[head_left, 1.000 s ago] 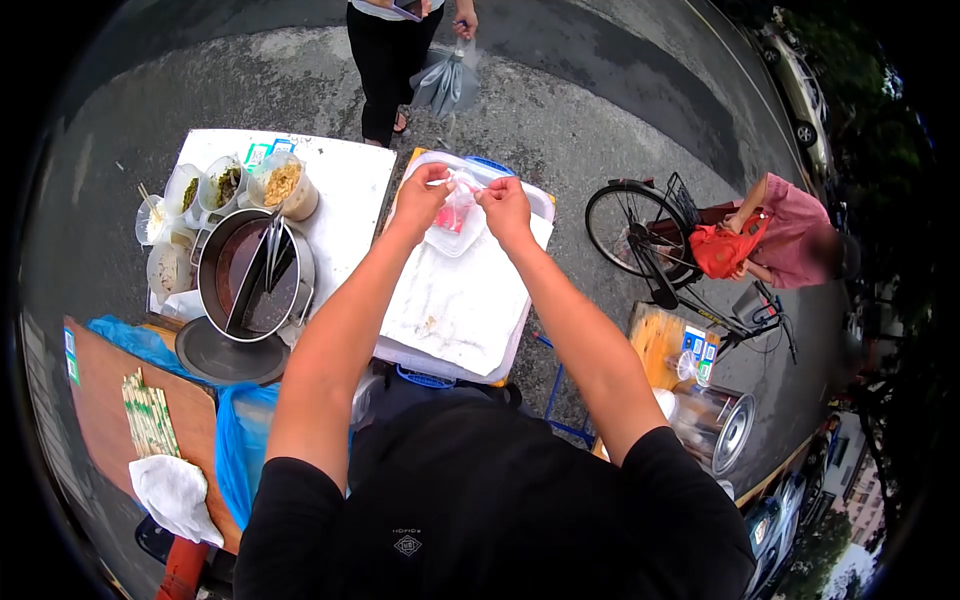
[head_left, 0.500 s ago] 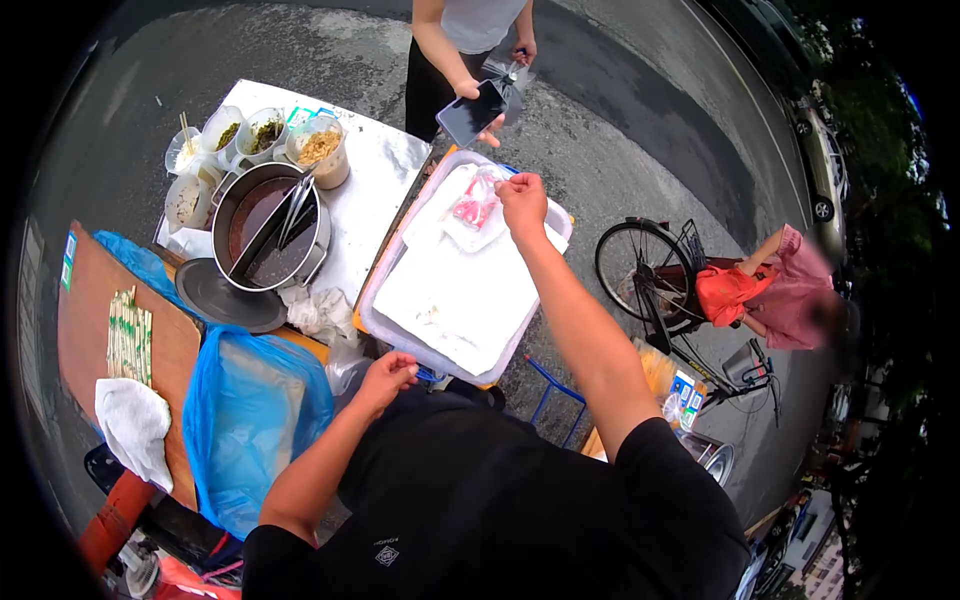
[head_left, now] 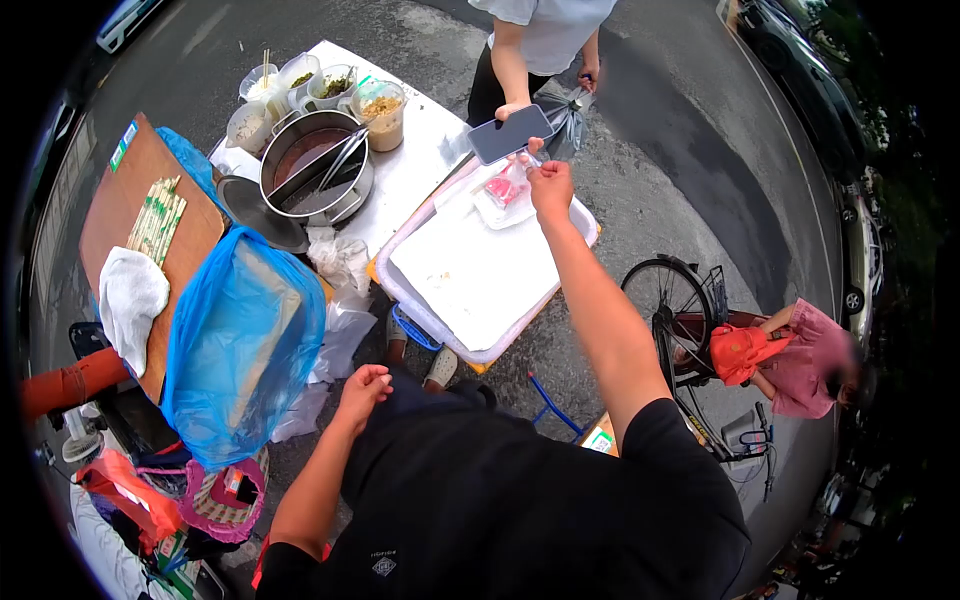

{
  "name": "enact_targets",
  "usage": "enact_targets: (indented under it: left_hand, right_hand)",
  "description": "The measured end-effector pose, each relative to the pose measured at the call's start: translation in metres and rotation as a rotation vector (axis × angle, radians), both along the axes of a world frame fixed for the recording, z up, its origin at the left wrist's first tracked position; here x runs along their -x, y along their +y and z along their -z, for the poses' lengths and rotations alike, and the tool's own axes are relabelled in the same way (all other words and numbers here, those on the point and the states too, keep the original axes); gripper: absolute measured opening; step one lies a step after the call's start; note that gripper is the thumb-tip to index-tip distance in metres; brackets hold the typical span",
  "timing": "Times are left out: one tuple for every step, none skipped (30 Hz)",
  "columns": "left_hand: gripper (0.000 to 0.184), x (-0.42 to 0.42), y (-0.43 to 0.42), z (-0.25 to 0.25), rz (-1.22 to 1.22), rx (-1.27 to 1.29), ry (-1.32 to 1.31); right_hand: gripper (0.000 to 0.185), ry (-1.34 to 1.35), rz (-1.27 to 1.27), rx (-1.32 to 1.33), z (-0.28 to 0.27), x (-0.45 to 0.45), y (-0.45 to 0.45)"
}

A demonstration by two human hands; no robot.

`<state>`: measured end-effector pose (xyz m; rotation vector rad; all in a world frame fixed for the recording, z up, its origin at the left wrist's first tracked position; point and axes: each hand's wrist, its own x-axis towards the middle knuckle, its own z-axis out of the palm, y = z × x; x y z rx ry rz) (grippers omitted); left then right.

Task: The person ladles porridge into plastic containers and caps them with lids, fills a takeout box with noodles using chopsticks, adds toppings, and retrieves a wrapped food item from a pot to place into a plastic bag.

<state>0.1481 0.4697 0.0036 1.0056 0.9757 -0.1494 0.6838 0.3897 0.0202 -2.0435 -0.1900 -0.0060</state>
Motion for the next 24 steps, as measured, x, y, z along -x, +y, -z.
enact_targets:
  left_hand:
    - [0.021, 0.005, -0.005, 0.005, -0.010, 0.002, 0.007]
    - [0.021, 0.013, -0.010, 0.010, -0.030, 0.005, 0.021]
    - [0.021, 0.020, -0.014, 0.013, -0.039, 0.006, 0.015]
    - [0.021, 0.025, -0.017, 0.014, -0.054, 0.007, 0.018]
    - [0.022, 0.030, -0.019, 0.014, -0.059, 0.010, 0.027]
    - [0.025, 0.037, -0.021, 0.015, -0.043, 0.007, 0.016]
    - [0.025, 0.042, -0.023, 0.016, -0.052, 0.016, 0.018]
    - [0.025, 0.048, -0.024, 0.017, -0.052, 0.019, 0.019]
    - [0.025, 0.053, -0.024, 0.016, -0.054, 0.021, 0.036]
    - [0.025, 0.059, -0.024, 0.015, -0.049, 0.025, 0.047]
    - [0.025, 0.066, -0.024, 0.015, -0.051, 0.039, 0.058]
    - [0.025, 0.074, -0.024, 0.017, -0.046, 0.057, 0.067]
    - [0.026, 0.082, -0.023, 0.018, -0.035, 0.075, 0.071]
    - [0.026, 0.091, -0.021, 0.015, -0.010, 0.085, 0.078]
    - [0.026, 0.102, -0.020, 0.016, 0.002, 0.097, 0.086]
    - [0.026, 0.117, -0.018, 0.018, 0.016, 0.107, 0.093]
    - [0.026, 0.132, -0.015, 0.019, 0.032, 0.117, 0.101]
    - [0.026, 0.149, -0.011, 0.016, 0.029, 0.124, 0.116]
    - [0.025, 0.167, -0.007, 0.012, 0.024, 0.125, 0.130]
    - [0.025, 0.185, -0.001, 0.008, 0.022, 0.125, 0.142]
    - [0.025, 0.201, 0.007, 0.005, 0.018, 0.124, 0.152]
    - [0.024, 0.217, 0.015, -0.003, 0.013, 0.112, 0.167]
    - [0.024, 0.233, 0.023, -0.009, -0.003, 0.116, 0.187]
    - [0.024, 0.249, 0.030, -0.015, -0.017, 0.121, 0.207]
  right_hand:
    - [0.033, -0.008, -0.017, 0.005, 0.000, 0.000, -0.001]
    - [0.035, -0.048, -0.033, -0.038, -0.001, -0.001, -0.002]
    - [0.038, -0.076, -0.057, -0.083, 0.001, 0.001, -0.002]
    - [0.043, -0.126, -0.021, 0.063, -0.024, 0.015, -0.003]
    - [0.051, -0.236, 0.001, 0.011, -0.007, 0.008, -0.006]
    - [0.044, -0.196, 0.038, -0.019, -0.024, 0.026, -0.005]
    - [0.040, -0.126, 0.016, -0.116, -0.012, 0.028, -0.014]
    - [0.036, -0.060, 0.004, -0.213, 0.000, 0.036, -0.015]
    - [0.030, 0.012, -0.062, -0.284, 0.001, 0.063, -0.017]
    - [0.028, 0.112, -0.159, -0.300, -0.006, 0.103, -0.017]
    - [0.026, 0.206, -0.251, -0.316, -0.010, 0.150, -0.013]
    - [0.023, 0.307, -0.376, -0.235, 0.003, 0.193, -0.013]
    - [0.020, 0.466, -0.492, -0.198, 0.023, 0.238, -0.016]
    - [0.018, 0.606, -0.623, -0.108, 0.027, 0.290, -0.013]
    - [0.019, 0.813, -0.711, -0.098, 0.047, 0.340, -0.010]
    - [0.019, 1.010, -0.759, -0.042, 0.058, 0.382, -0.003]
    - [0.019, 1.198, -0.806, 0.036, 0.069, 0.424, 0.005]
    - [0.021, 1.383, -0.767, 0.083, 0.091, 0.463, 0.015]
    - [0.023, 1.476, -0.713, 0.091, 0.114, 0.501, 0.025]
    - [0.024, 1.538, -0.654, 0.104, 0.139, 0.534, 0.037]
    - [0.024, 1.597, -0.594, 0.118, 0.163, 0.563, 0.053]
    - [0.025, 1.598, -0.471, 0.096, 0.184, 0.590, 0.070]
    - [0.026, 1.595, -0.349, 0.079, 0.202, 0.613, 0.084]
    - [0.025, 1.584, -0.285, 0.070, 0.214, 0.633, 0.093]
